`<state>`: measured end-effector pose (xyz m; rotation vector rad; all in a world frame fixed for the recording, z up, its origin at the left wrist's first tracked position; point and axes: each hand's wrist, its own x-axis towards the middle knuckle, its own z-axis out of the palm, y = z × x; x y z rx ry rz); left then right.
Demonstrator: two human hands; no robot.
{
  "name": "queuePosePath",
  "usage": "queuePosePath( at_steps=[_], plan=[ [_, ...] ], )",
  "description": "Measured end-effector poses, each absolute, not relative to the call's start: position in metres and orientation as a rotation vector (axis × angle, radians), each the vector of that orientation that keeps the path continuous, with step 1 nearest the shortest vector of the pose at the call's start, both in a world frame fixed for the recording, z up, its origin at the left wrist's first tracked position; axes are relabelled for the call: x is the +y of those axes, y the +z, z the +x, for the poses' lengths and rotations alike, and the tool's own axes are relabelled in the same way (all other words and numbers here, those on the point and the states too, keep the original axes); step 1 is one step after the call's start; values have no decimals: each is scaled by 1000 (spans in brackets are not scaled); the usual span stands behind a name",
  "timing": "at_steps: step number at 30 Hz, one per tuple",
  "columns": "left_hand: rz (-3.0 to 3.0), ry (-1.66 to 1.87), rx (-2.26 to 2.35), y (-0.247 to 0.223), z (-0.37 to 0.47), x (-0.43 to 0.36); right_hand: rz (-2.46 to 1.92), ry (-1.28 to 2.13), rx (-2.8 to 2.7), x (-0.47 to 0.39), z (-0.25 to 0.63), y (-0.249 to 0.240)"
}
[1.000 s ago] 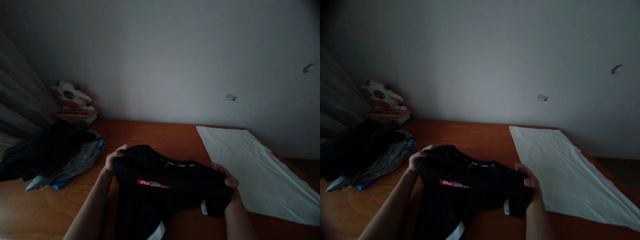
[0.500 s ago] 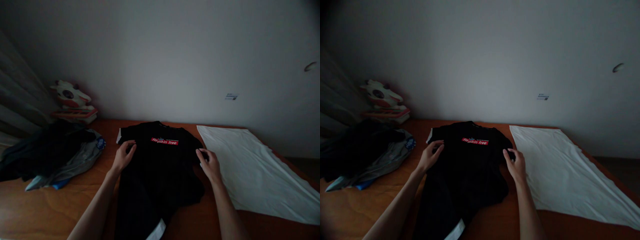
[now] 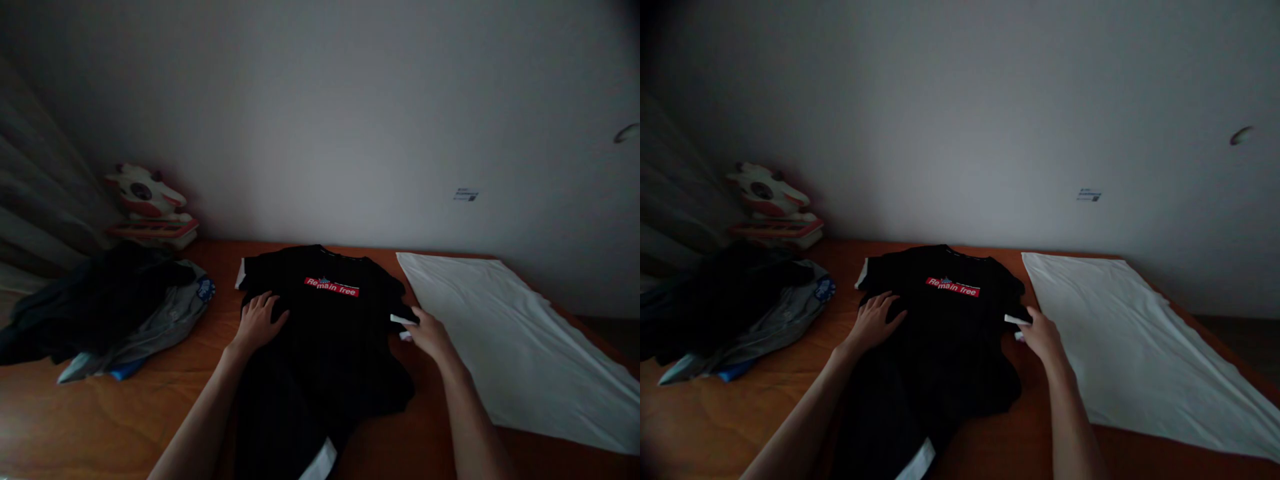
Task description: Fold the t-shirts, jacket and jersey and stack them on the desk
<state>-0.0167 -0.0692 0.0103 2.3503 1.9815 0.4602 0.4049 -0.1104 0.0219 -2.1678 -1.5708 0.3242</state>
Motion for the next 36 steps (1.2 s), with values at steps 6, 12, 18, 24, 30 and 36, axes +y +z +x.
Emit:
queuePosePath(
  at_steps=[6,12,18,24,30,36],
  plan=[
    [2344,505,1962,12,-15,-70,-2063,86,-1565,-72,446,81],
    [2356,559,1891,17,-11,-73,-2106,-400,-1376,-91,445,71],
    [2403,695,1879,4,-17,-58,-2102,-83,-1824,-120,370,8],
    [2519,433,1777,11,-22,-10,-2321,-128,-1958,-127,330,-17],
    [2172,84,2205,14,-29,-7,-2210,-41,-2084,-108,338,-11],
    [2066,7,2309,40,-32,-23,-2279,-67,-2108,-117,330,11]
  ],
)
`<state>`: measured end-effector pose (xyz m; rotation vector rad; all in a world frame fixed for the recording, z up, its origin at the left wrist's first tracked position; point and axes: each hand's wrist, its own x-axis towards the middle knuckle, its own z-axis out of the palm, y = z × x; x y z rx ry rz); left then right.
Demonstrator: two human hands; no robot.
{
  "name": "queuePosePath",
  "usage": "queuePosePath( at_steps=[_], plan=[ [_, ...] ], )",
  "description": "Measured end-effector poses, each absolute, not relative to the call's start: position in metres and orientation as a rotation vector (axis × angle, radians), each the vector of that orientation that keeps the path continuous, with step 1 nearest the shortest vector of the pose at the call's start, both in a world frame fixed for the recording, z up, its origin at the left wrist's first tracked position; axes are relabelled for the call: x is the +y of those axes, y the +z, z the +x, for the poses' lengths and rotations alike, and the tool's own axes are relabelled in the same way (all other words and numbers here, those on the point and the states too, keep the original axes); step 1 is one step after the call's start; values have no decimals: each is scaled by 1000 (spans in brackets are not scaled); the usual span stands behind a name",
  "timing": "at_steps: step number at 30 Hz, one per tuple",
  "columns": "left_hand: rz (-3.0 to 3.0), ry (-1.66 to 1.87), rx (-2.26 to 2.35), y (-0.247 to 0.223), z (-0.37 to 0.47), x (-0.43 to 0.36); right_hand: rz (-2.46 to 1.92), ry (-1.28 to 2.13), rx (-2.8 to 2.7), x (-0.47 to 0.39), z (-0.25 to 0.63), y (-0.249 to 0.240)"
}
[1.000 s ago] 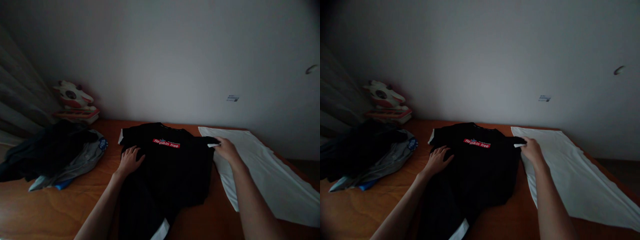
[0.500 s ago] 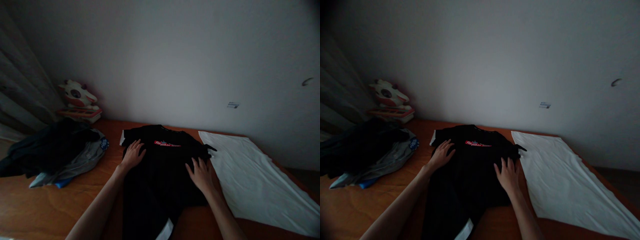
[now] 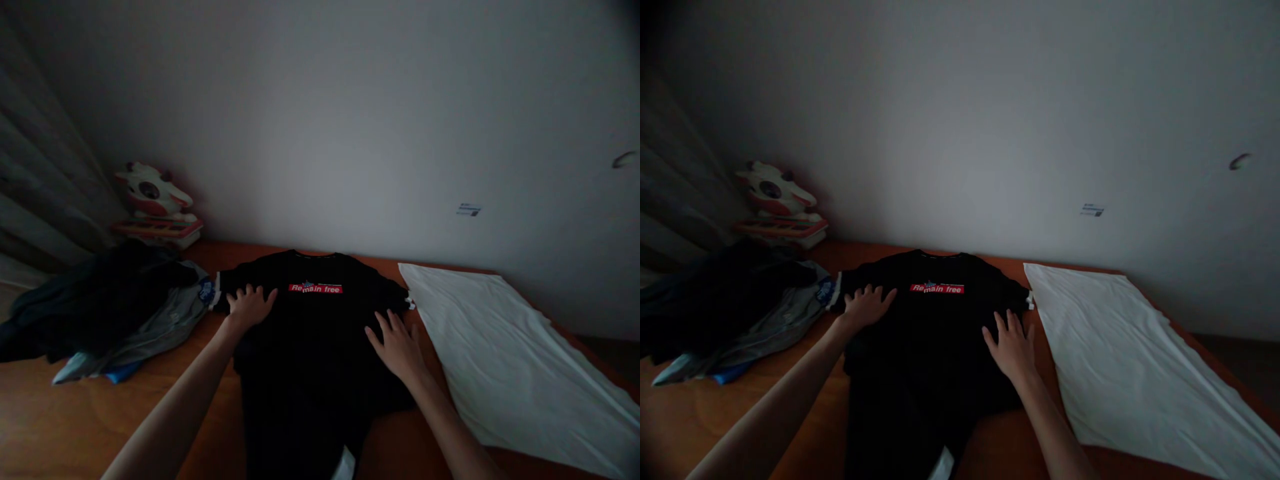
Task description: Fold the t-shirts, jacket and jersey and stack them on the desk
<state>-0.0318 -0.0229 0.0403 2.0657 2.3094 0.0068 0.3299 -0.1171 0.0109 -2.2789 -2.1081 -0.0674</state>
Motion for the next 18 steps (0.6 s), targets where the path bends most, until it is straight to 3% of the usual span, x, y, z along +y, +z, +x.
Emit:
queuePosePath(
  at_steps=[7,13,18],
  plan=[
    [2190,99,2056,35,-18,-11,-2197,-170,-2042,-97,341,41],
    [2159,92,2070,15,-17,0,-2330,238,-2024,-39,365,16],
    [2212,184,2118,7,-25,13,-2183,142,-2112,-19,378,0]
  ],
)
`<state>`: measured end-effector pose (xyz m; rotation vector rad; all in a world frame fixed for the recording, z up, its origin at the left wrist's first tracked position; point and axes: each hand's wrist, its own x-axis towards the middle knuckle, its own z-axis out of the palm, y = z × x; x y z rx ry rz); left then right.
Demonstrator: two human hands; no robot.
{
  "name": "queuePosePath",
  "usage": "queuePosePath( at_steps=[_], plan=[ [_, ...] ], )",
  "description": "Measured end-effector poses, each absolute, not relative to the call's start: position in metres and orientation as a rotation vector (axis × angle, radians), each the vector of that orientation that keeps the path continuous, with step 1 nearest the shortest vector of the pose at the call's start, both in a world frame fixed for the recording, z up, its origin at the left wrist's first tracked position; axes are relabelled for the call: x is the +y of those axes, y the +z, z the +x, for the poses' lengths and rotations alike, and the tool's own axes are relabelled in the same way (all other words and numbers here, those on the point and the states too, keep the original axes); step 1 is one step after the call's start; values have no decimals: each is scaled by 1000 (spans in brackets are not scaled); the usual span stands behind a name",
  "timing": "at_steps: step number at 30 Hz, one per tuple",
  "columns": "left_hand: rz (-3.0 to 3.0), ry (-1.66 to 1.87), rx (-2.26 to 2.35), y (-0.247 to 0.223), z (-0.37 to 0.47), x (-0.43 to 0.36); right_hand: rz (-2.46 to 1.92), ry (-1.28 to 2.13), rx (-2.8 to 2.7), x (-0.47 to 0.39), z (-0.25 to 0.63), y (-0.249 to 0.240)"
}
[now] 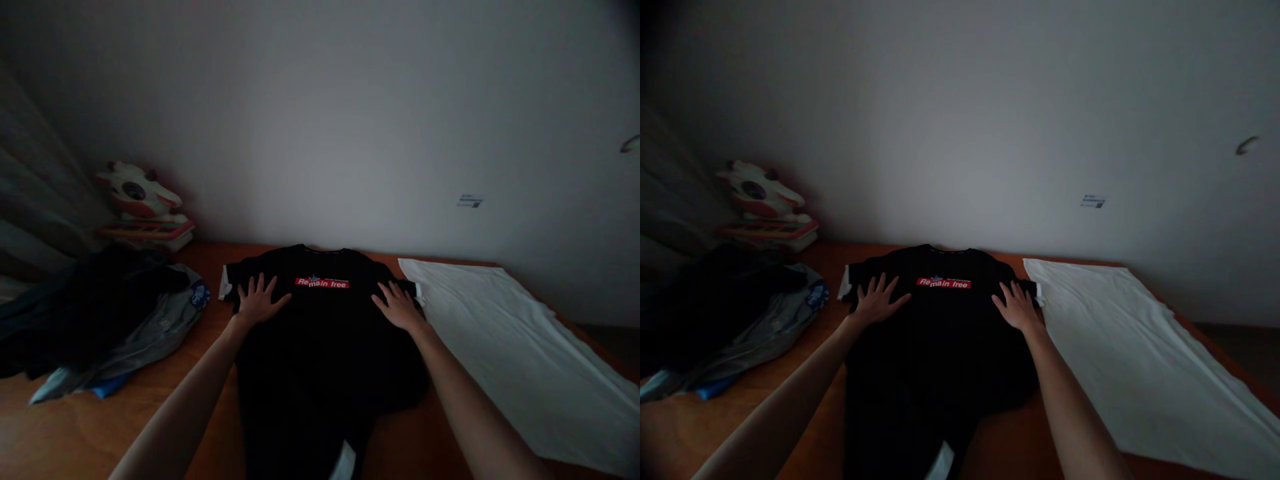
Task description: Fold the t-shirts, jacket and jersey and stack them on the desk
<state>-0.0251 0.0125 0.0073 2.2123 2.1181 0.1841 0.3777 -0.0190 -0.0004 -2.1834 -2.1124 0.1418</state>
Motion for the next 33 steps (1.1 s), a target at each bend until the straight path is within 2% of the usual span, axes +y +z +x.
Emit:
queuePosePath(
  at_steps=[3,6,9,12,19,23,28,33],
  plan=[
    [2280,282,2068,11,-28,10,-2088,-70,-1993,-23,384,5],
    [2472,456,1738,20,-27,-9,-2171,-183,-1587,-28,402,13],
    [2546,616,1367,29,-19,-38,-2248,104,-1205,-26,428,15],
    [2505,682,1301,31,-8,-59,-2131,374,-1096,-19,446,10],
    [2438,749,1324,20,-7,-64,-1792,503,-953,-8,445,9],
    [2475,739,1335,16,-12,-67,-1744,445,-872,-4,453,17],
    [2485,766,1299,18,-11,-70,-1812,345,-959,-17,451,18],
    [2503,689,1161,42,-7,-88,-1805,106,-1629,-63,421,7]
  ],
)
